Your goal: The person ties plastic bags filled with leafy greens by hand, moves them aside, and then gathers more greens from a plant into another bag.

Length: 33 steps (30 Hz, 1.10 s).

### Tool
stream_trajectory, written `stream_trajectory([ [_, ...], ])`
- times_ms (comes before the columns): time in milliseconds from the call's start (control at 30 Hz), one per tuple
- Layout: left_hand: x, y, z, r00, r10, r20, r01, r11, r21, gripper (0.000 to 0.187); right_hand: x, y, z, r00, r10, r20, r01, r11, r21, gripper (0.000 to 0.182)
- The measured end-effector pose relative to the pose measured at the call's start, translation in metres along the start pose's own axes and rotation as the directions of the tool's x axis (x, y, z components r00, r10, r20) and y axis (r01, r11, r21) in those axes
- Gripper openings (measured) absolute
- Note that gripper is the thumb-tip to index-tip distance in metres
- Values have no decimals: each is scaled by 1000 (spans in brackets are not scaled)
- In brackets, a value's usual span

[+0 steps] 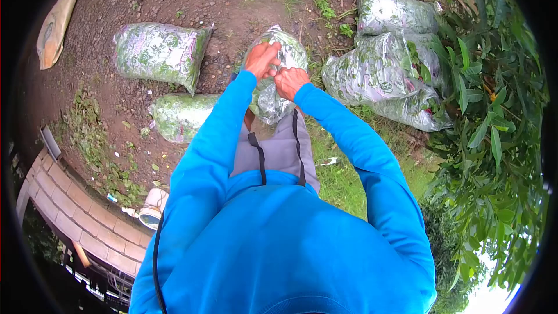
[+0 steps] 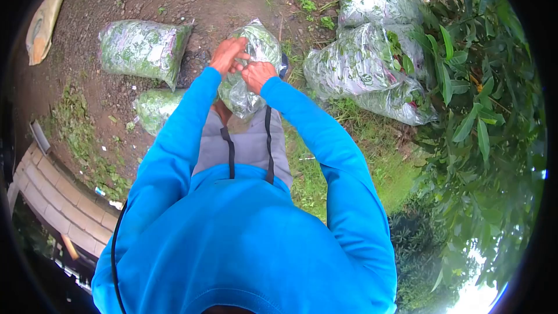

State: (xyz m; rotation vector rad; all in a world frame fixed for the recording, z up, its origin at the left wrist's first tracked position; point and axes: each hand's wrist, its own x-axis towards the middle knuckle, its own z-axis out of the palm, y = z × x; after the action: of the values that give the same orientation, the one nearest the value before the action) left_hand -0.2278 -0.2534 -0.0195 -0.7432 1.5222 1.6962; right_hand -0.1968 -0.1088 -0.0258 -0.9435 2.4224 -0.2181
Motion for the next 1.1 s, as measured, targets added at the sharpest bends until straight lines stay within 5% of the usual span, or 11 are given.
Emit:
stream_trajectory([
  [100,-40,-49,-14,982,157,-110,-154,988,31,36,5,13,5,997,-73,13,73,997,2,18],
  [167,-64,-91,-9,945,268,-189,-239,957,163,28,14,22,3,986,-57,158,6,953,302,23],
  [233,-85,-110,4,896,362,-259,-279,910,306,23,29,23,5,967,25,252,-117,927,356,28],
  [333,-103,-111,26,903,309,-298,-221,930,294,26,54,24,9,755,110,646,-454,798,395,37],
  [433,-88,-134,59,807,445,-388,-289,871,397,36,66,22,19,767,90,635,-358,881,308,40],
  [667,-104,-125,73,928,235,-288,-151,946,286,47,56,9,13,755,-183,630,129,983,130,32],
  [800,-91,-136,88,901,148,-408,-58,973,225,49,61,13,25,736,-240,632,109,965,240,33],
  [933,-87,-144,108,873,122,-472,-19,976,217,50,66,-7,18,506,190,841,-604,774,188,24],
  [1033,-84,-149,101,904,73,-421,9,982,189,50,66,27,56,370,48,928,-800,525,292,43],
  [1067,-82,-155,94,894,179,-411,-136,982,132,50,65,15,11,293,-183,938,-830,439,345,32],
  [1100,-81,-160,90,868,284,-407,-278,958,75,50,65,19,9,283,-187,941,-829,446,338,32],
])
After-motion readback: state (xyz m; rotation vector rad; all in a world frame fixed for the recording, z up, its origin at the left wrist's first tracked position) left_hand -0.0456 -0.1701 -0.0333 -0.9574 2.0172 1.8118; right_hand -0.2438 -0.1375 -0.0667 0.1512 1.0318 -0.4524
